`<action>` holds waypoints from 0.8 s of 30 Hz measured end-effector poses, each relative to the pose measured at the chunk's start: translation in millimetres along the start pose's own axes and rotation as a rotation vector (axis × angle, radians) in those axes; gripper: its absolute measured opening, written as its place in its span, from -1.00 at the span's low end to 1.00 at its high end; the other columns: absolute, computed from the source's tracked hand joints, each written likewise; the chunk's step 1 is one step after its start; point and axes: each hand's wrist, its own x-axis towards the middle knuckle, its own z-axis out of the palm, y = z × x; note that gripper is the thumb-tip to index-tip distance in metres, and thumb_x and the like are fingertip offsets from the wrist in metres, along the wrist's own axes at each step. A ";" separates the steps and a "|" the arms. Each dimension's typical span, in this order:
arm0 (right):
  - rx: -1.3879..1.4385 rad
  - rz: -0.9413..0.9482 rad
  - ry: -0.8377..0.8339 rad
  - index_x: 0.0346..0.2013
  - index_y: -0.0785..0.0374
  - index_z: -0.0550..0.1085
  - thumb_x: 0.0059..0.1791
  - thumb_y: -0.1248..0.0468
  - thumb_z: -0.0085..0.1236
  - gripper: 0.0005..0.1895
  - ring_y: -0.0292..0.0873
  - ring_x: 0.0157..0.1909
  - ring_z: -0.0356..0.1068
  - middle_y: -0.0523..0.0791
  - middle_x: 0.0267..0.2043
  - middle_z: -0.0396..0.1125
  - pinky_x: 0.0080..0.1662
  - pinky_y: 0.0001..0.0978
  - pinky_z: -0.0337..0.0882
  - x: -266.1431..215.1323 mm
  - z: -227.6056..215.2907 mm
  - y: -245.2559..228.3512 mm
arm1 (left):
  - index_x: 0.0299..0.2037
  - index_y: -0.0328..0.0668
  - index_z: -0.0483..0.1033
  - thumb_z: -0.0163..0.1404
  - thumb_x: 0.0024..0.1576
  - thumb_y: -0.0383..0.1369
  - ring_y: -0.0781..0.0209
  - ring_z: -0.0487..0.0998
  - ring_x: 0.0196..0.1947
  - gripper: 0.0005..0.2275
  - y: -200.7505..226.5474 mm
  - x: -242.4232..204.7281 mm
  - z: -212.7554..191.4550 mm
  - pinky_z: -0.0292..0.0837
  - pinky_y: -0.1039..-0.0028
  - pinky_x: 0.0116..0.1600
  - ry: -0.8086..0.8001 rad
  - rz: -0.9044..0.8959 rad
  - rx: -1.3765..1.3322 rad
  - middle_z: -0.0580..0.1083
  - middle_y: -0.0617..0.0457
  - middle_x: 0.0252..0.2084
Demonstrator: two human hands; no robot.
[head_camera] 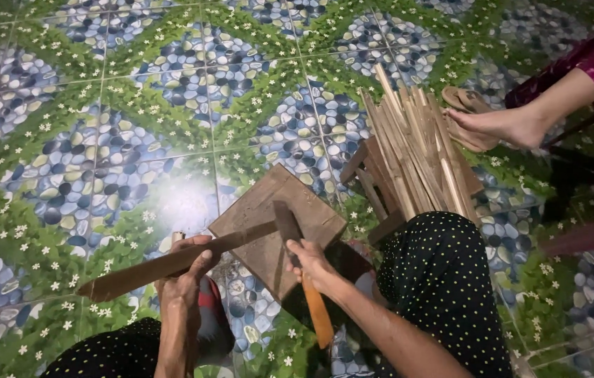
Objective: Splitting and shaving bamboo strips using a large knife on a wooden block.
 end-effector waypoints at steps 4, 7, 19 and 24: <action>0.176 0.072 0.003 -0.10 0.13 0.30 0.09 0.05 0.13 -0.71 -0.30 -0.74 0.09 -0.04 -0.59 0.31 -0.66 -0.52 0.11 -40.2 15.2 -25.7 | -0.15 -0.12 0.60 0.13 0.05 -0.44 0.03 0.67 -0.05 -0.83 32.3 -34.1 14.5 0.62 0.20 0.22 -0.017 0.071 -0.091 0.62 -0.06 -0.09; 0.096 0.073 -0.071 -0.13 0.31 0.51 0.20 0.22 0.09 -0.81 -0.34 -0.81 0.17 -0.12 -0.63 0.35 -0.75 -0.65 0.20 -90.3 38.6 -56.3 | -0.08 -0.29 0.58 0.15 0.08 -0.50 -0.02 0.68 -0.12 -0.79 34.6 -34.2 17.6 0.67 0.29 0.11 -0.008 0.006 -0.201 0.62 -0.18 -0.08; 0.291 -0.071 -0.179 -0.17 0.15 0.37 0.12 0.13 0.10 -0.82 -0.30 -0.76 0.10 -0.03 -0.62 0.32 -0.66 -0.53 0.12 -103.7 31.9 -94.6 | 0.06 -0.46 0.45 0.11 0.03 -0.48 -0.27 0.62 -0.20 -0.63 73.8 -42.2 5.2 0.59 0.36 0.07 0.047 -0.093 -0.526 0.50 -0.30 -0.05; 0.490 -0.065 -0.239 0.57 -0.02 0.00 -0.01 0.10 0.22 -0.09 -0.31 -0.72 0.16 -0.09 -0.55 0.35 -0.58 -0.46 0.25 -132.8 20.4 -134.2 | -0.05 -0.53 0.41 0.03 0.09 -0.55 -0.33 0.57 -0.06 -0.76 80.8 -46.0 1.0 0.56 0.27 0.22 -0.030 -0.075 -0.618 0.39 -0.23 0.06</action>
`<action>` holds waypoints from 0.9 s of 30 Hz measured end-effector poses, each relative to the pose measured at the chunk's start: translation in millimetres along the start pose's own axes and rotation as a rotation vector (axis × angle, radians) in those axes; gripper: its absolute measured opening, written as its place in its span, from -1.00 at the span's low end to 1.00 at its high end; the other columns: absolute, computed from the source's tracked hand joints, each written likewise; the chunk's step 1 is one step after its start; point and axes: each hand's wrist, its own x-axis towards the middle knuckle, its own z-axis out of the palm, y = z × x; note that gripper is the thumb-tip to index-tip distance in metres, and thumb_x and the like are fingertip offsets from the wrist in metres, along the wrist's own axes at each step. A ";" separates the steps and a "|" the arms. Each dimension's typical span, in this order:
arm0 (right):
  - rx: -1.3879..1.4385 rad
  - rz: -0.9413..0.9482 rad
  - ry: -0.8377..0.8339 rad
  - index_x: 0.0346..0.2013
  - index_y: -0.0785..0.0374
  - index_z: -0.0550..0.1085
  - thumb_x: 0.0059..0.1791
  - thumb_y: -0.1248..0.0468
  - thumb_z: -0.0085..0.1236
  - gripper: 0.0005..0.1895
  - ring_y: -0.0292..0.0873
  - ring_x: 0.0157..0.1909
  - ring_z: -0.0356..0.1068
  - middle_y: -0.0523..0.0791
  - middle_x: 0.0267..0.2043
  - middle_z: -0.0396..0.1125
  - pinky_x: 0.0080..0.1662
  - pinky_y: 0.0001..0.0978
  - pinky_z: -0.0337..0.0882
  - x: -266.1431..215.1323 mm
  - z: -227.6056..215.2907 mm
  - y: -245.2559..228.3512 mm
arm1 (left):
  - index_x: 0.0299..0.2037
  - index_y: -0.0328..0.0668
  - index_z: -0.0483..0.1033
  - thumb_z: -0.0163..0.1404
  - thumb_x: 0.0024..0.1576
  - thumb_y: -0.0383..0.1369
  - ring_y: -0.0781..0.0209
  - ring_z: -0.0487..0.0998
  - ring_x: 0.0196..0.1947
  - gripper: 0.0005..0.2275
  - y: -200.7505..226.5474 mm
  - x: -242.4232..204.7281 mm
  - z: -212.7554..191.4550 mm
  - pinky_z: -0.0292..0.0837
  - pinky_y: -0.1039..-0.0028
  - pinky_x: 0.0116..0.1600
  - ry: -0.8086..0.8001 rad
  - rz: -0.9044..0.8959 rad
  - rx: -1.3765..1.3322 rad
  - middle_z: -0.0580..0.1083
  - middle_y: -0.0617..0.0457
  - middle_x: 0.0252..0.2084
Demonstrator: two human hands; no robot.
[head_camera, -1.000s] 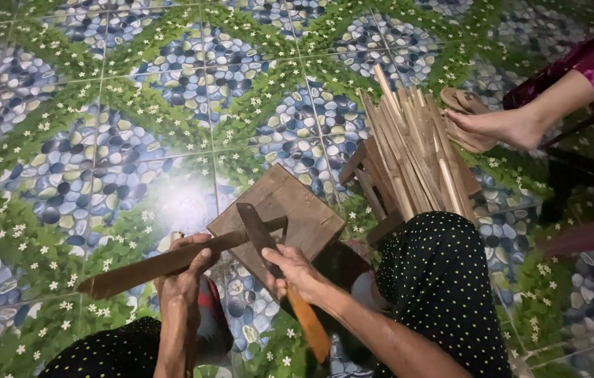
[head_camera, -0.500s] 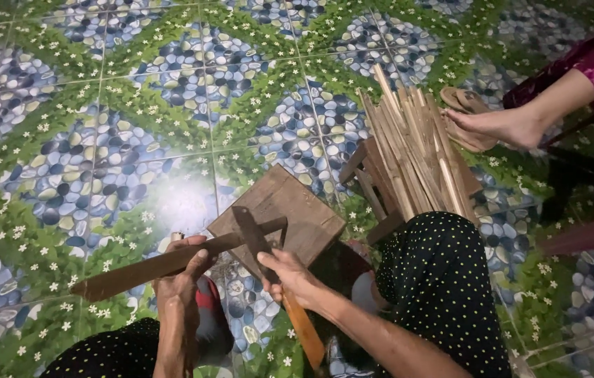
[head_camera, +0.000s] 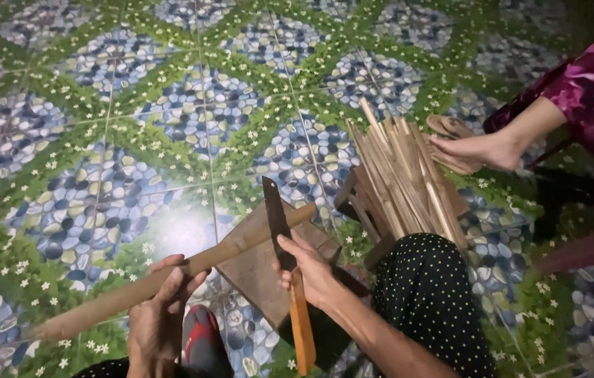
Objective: Splitting and shaving bamboo strips using a large knife on a wooden block.
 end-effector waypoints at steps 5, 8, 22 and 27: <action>0.106 -0.020 -0.084 0.17 0.06 0.32 0.07 0.21 0.15 -0.62 -0.31 -0.70 0.14 -0.08 -0.54 0.30 -0.60 -0.49 0.21 -17.2 6.4 -13.2 | 0.06 -0.47 0.39 0.00 0.09 -0.52 -0.25 0.54 -0.02 -0.69 12.8 -7.6 16.5 0.49 0.26 0.26 0.000 -0.035 0.026 0.35 -0.28 0.12; 0.112 -0.014 -0.100 0.05 0.09 0.34 0.10 0.23 0.11 -0.76 -0.29 -0.68 0.13 -0.06 -0.52 0.28 -0.59 -0.49 0.19 -22.0 4.2 -13.4 | 0.06 -0.50 0.38 -0.02 0.06 -0.57 -0.35 0.51 0.12 -0.66 13.8 -13.0 28.8 0.47 0.08 0.33 -0.031 -0.056 0.056 0.37 -0.35 0.16; 0.106 0.148 0.072 0.11 0.25 0.51 0.13 0.28 0.02 -0.72 -0.26 -0.66 0.18 -0.02 -0.48 0.31 -0.55 -0.46 0.20 -2.4 -6.2 26.6 | -0.22 -0.16 0.57 0.12 0.04 -0.45 -0.08 0.65 -0.03 -0.88 -30.3 6.8 13.6 0.58 0.01 0.25 0.033 0.165 0.392 0.63 -0.13 -0.13; 0.111 0.175 0.107 0.17 0.25 0.50 0.13 0.27 0.01 -0.67 -0.23 -0.65 0.11 -0.03 -0.48 0.26 -0.52 -0.41 0.13 -6.0 3.5 22.5 | -0.28 0.02 0.58 0.08 0.17 -0.17 0.32 0.61 -0.21 -0.86 -85.7 49.2 -6.9 0.43 0.51 -0.06 -0.241 0.659 0.652 0.60 0.23 -0.25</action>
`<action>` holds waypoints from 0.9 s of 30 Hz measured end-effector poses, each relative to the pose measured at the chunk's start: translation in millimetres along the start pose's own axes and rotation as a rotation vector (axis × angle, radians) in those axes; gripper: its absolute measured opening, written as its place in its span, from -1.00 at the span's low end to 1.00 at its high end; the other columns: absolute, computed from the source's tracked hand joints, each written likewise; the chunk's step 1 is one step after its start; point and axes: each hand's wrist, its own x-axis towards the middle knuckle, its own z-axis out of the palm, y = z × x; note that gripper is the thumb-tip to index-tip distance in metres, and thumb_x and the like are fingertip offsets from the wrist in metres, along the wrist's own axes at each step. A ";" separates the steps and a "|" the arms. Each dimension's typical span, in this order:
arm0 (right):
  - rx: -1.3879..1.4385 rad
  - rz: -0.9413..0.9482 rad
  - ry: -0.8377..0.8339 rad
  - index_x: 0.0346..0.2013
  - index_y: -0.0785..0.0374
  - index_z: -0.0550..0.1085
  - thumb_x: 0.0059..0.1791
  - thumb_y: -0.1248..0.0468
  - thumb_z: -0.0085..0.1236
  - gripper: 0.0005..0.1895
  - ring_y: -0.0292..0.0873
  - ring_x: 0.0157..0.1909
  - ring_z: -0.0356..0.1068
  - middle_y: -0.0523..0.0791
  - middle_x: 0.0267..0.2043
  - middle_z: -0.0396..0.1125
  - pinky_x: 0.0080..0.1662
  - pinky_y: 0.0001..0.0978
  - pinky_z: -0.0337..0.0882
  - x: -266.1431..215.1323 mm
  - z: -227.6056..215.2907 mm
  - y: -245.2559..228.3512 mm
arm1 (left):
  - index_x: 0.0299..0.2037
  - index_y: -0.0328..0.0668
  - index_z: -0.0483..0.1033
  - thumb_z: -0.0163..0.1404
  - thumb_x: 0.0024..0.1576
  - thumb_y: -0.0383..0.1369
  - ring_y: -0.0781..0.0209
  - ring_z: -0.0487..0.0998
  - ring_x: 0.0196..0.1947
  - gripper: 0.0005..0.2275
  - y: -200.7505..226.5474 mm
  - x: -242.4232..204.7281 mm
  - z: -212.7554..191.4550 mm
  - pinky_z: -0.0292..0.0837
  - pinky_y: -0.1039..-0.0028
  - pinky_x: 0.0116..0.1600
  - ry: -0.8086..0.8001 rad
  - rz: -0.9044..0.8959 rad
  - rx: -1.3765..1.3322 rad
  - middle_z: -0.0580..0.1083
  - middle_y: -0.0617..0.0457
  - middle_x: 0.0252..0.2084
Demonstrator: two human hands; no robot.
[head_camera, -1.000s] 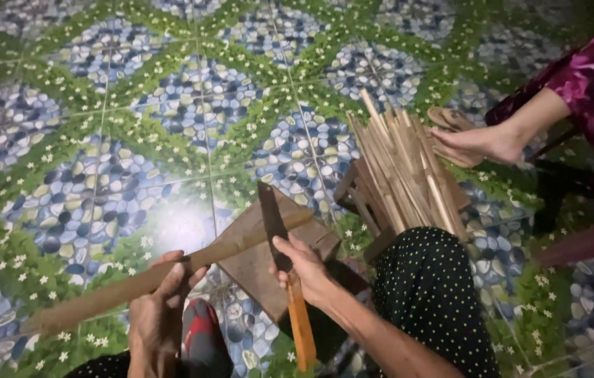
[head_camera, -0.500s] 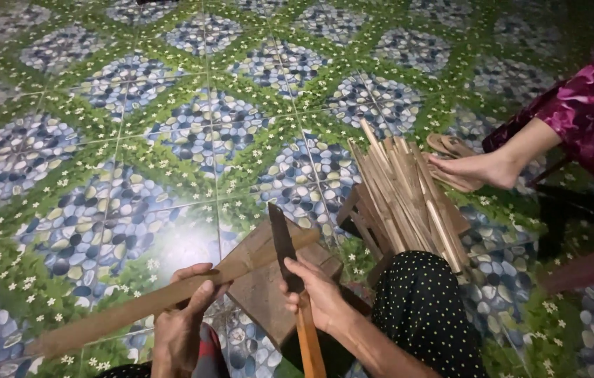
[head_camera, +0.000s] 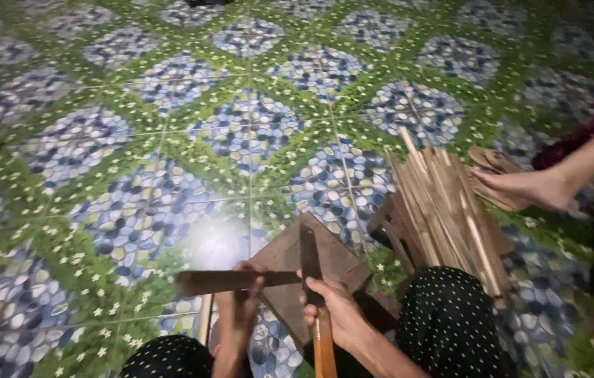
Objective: Splitting and shaving bamboo strips using a large knife on a wooden block.
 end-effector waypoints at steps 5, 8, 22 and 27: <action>-0.046 0.005 -0.036 0.19 0.27 0.49 0.14 0.27 0.00 -0.66 -0.23 -0.65 0.10 -0.03 -0.48 0.24 -0.52 -0.41 0.12 -1.7 4.2 0.0 | -0.32 -0.13 0.56 -0.15 0.08 -0.60 0.27 0.42 -0.39 -0.79 38.8 -0.6 16.9 0.21 0.44 -0.29 0.009 -0.279 -0.064 0.48 0.11 -0.40; -0.060 0.005 -0.041 0.23 0.28 0.47 0.13 0.26 0.01 -0.62 -0.22 -0.64 0.10 -0.02 -0.48 0.25 -0.52 -0.40 0.12 -7.2 8.7 -1.4 | -0.33 -0.12 0.57 -0.10 0.13 -0.52 0.28 0.43 -0.40 -0.84 42.5 1.0 16.4 0.19 0.42 -0.30 0.018 -0.256 -0.040 0.48 0.12 -0.40; -0.036 0.033 -0.001 0.32 0.21 0.43 0.13 0.23 0.01 -0.56 -0.20 -0.62 0.07 -0.03 -0.42 0.20 -0.49 -0.36 0.12 -9.8 13.7 -9.8 | -0.30 -0.09 0.61 0.01 0.04 -0.55 0.11 0.64 -0.30 -0.85 42.8 0.5 27.8 0.45 0.28 -0.26 -0.009 0.027 0.348 0.62 0.10 -0.31; -0.037 -0.018 -0.025 0.28 0.27 0.44 0.12 0.26 0.01 -0.58 -0.20 -0.62 0.04 -0.01 -0.43 0.19 -0.51 -0.36 0.07 -14.3 20.0 -9.3 | -0.32 -0.30 0.58 -0.26 0.07 -0.67 0.34 0.41 -0.60 -0.72 7.3 0.3 46.2 0.14 0.60 -0.46 0.076 -0.455 -0.347 0.46 0.06 -0.56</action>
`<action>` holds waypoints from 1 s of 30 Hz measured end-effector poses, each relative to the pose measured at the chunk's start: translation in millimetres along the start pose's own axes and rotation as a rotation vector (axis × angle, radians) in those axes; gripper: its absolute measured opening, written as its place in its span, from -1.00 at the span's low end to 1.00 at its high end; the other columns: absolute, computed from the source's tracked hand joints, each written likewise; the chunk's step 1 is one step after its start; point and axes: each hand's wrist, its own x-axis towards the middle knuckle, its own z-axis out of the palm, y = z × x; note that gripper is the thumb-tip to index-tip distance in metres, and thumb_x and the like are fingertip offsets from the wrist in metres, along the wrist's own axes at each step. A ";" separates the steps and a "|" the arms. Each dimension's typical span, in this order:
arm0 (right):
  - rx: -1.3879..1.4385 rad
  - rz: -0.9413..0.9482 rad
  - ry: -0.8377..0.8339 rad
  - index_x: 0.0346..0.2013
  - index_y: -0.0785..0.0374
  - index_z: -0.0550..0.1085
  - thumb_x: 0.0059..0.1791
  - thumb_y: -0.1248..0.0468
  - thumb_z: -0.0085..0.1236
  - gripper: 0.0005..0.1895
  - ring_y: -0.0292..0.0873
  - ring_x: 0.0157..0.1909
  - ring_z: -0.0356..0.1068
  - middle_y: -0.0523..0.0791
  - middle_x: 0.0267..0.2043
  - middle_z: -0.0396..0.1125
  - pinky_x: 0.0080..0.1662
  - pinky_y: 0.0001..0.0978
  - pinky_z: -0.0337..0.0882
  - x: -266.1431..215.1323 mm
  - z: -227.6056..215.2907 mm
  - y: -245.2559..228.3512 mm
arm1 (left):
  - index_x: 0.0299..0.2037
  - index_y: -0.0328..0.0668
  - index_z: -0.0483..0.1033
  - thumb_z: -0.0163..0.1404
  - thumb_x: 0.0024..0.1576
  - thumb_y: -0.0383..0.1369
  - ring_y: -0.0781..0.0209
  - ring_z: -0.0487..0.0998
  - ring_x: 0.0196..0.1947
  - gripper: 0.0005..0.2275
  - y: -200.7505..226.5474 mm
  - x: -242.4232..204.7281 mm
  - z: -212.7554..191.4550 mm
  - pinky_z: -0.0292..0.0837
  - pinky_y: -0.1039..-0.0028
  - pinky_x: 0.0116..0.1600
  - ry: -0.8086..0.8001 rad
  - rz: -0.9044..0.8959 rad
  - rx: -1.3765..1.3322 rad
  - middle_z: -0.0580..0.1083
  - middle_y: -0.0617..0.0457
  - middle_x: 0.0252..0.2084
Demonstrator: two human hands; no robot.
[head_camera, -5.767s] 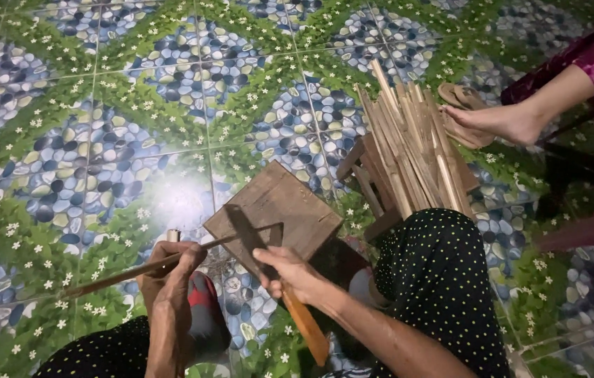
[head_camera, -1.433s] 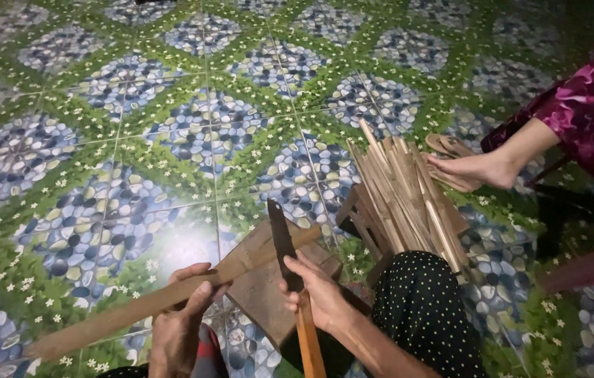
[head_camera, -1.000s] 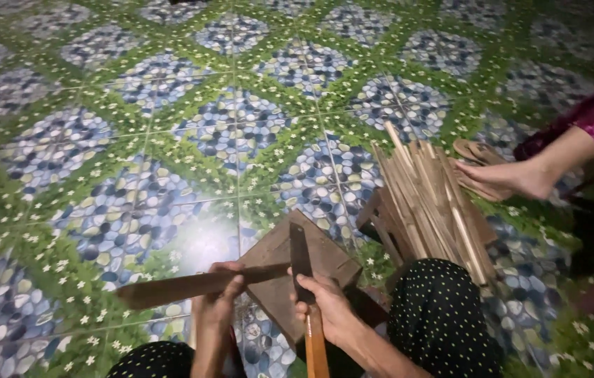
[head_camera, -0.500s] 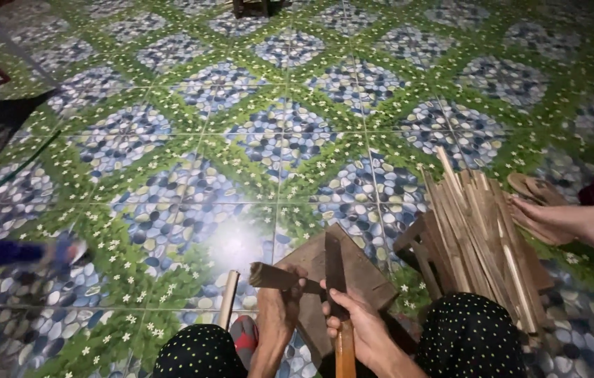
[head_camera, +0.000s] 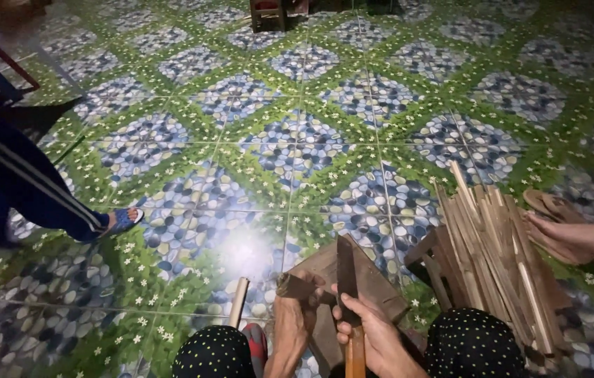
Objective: Splitting and shaving bamboo strips using a large knife on a wooden block.
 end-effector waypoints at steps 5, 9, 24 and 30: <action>0.004 0.000 -0.011 0.32 0.26 0.41 0.14 0.24 -0.03 -0.56 -0.19 -0.61 0.02 -0.01 -0.40 0.18 -0.48 -0.33 0.05 -0.8 6.1 -7.0 | -0.35 -0.32 0.52 -0.07 0.13 -0.63 0.28 0.50 -0.54 -0.89 -23.4 25.3 8.2 0.23 0.66 -0.49 0.116 -0.145 -0.286 0.50 0.00 -0.44; -0.009 -0.035 -0.020 0.30 0.25 0.44 0.12 0.24 0.01 -0.56 -0.23 -0.62 0.05 -0.03 -0.41 0.21 -0.51 -0.39 0.11 -0.8 5.2 -9.3 | -0.30 -0.31 0.53 -0.26 0.08 -0.71 0.28 0.57 -0.45 -0.74 -5.0 7.3 3.9 0.34 0.63 -0.45 0.068 -0.062 -0.097 0.55 -0.01 -0.35; 0.021 -0.117 -0.034 0.21 0.29 0.49 0.12 0.25 0.00 -0.62 -0.24 -0.63 0.08 -0.03 -0.40 0.23 -0.53 -0.40 0.13 6.8 -23.5 -16.1 | -0.32 -0.12 0.58 0.05 0.17 -0.43 0.23 0.79 -0.52 -0.94 51.4 -18.0 1.4 0.53 0.54 -0.43 -0.029 0.110 0.280 0.67 0.07 -0.47; 0.024 -0.166 0.038 0.20 0.19 0.52 0.10 0.22 0.04 -0.62 -0.25 -0.62 0.08 -0.05 -0.43 0.24 -0.51 -0.39 0.14 4.7 -45.4 -31.5 | -0.37 -0.06 0.58 0.06 0.13 -0.39 0.33 0.45 -0.36 -0.93 39.7 -9.5 17.5 0.29 0.43 -0.28 -0.043 0.186 0.501 0.48 0.19 -0.37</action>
